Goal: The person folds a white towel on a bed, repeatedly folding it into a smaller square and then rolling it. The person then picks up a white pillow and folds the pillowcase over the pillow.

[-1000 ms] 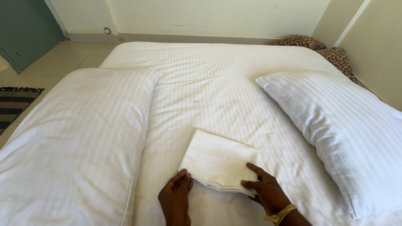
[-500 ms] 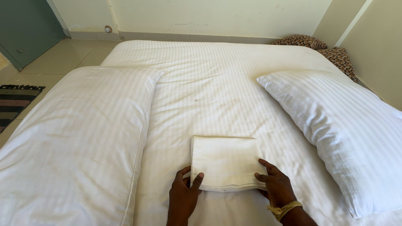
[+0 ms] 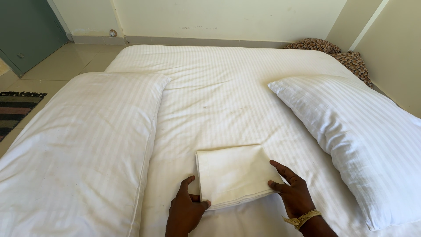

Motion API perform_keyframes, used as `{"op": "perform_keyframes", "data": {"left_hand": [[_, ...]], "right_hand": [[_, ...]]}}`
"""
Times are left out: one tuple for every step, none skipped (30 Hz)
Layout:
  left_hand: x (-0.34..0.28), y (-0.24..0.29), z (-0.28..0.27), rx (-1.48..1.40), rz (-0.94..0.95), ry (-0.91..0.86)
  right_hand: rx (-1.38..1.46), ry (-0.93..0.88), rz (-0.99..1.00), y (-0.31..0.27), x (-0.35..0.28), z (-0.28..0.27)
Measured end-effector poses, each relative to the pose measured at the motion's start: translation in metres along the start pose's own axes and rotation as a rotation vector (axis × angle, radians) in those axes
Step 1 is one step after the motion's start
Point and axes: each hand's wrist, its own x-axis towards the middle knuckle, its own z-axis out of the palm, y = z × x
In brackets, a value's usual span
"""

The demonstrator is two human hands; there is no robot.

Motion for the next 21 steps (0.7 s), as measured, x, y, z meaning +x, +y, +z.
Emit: {"op": "perform_keyframes", "data": {"left_hand": [[0.000, -0.001, 0.001, 0.096, -0.015, -0.020], [-0.005, 0.003, 0.002, 0.096, -0.016, -0.021], [-0.009, 0.007, 0.002, 0.136, -0.011, -0.020], [-0.014, 0.011, 0.002, 0.175, -0.007, -0.019], [-0.023, 0.020, 0.001, 0.175, -0.008, -0.018], [-0.032, 0.029, -0.001, 0.192, -0.042, -0.026], [-0.042, 0.038, -0.003, 0.208, -0.076, -0.033], [-0.043, 0.034, 0.005, 0.207, -0.078, -0.030], [-0.043, 0.033, 0.015, 0.352, 0.078, 0.137], [-0.043, 0.031, 0.025, 0.496, 0.240, 0.302], [-0.039, 0.033, 0.033, 0.495, 0.241, 0.300], [-0.034, 0.034, 0.042, 0.471, 0.439, 0.333], [-0.031, 0.033, 0.049, 0.450, 0.631, 0.365], [-0.018, 0.034, 0.055, 0.457, 0.627, 0.361], [-0.006, 0.037, 0.064, 0.475, 0.679, 0.383], [0.007, 0.040, 0.073, 0.493, 0.732, 0.405], [0.024, 0.039, 0.077, 0.494, 0.730, 0.400], [0.040, 0.039, 0.082, 0.539, 0.751, 0.445], [0.057, 0.039, 0.086, 0.583, 0.772, 0.495], [0.063, 0.035, 0.084, 0.585, 0.769, 0.493], [0.070, 0.032, 0.084, 0.560, 0.782, 0.523]], "right_hand": [[-0.047, 0.050, -0.036, 0.001, 0.000, -0.002], [-0.048, 0.050, -0.036, 0.004, 0.003, -0.004], [-0.052, 0.093, -0.036, 0.007, 0.006, -0.004], [-0.057, 0.136, -0.036, 0.010, 0.009, -0.005], [-0.056, 0.134, -0.036, 0.014, 0.012, -0.008], [-0.064, 0.163, -0.076, 0.019, 0.016, -0.011], [-0.073, 0.189, -0.115, 0.023, 0.019, -0.014], [-0.073, 0.186, -0.115, 0.012, 0.009, -0.006], [-0.199, 0.273, -0.080, -0.001, 0.000, 0.000], [-0.324, 0.361, -0.044, -0.013, -0.008, 0.006], [-0.325, 0.363, -0.044, -0.020, -0.014, 0.011], [-0.325, 0.335, -0.078, -0.026, -0.019, 0.016], [-0.322, 0.304, -0.106, -0.030, -0.025, 0.022], [-0.319, 0.303, -0.098, -0.028, -0.027, 0.026], [-0.335, 0.236, -0.100, -0.028, -0.029, 0.027], [-0.351, 0.168, -0.101, -0.027, -0.030, 0.028], [-0.351, 0.170, -0.096, -0.019, -0.024, 0.026], [-0.389, 0.098, 0.003, -0.012, -0.019, 0.024], [-0.426, 0.024, 0.101, -0.005, -0.012, 0.023], [-0.426, 0.023, 0.104, -0.001, -0.009, 0.020], [-0.407, -0.017, 0.152, 0.002, -0.006, 0.017]]}}
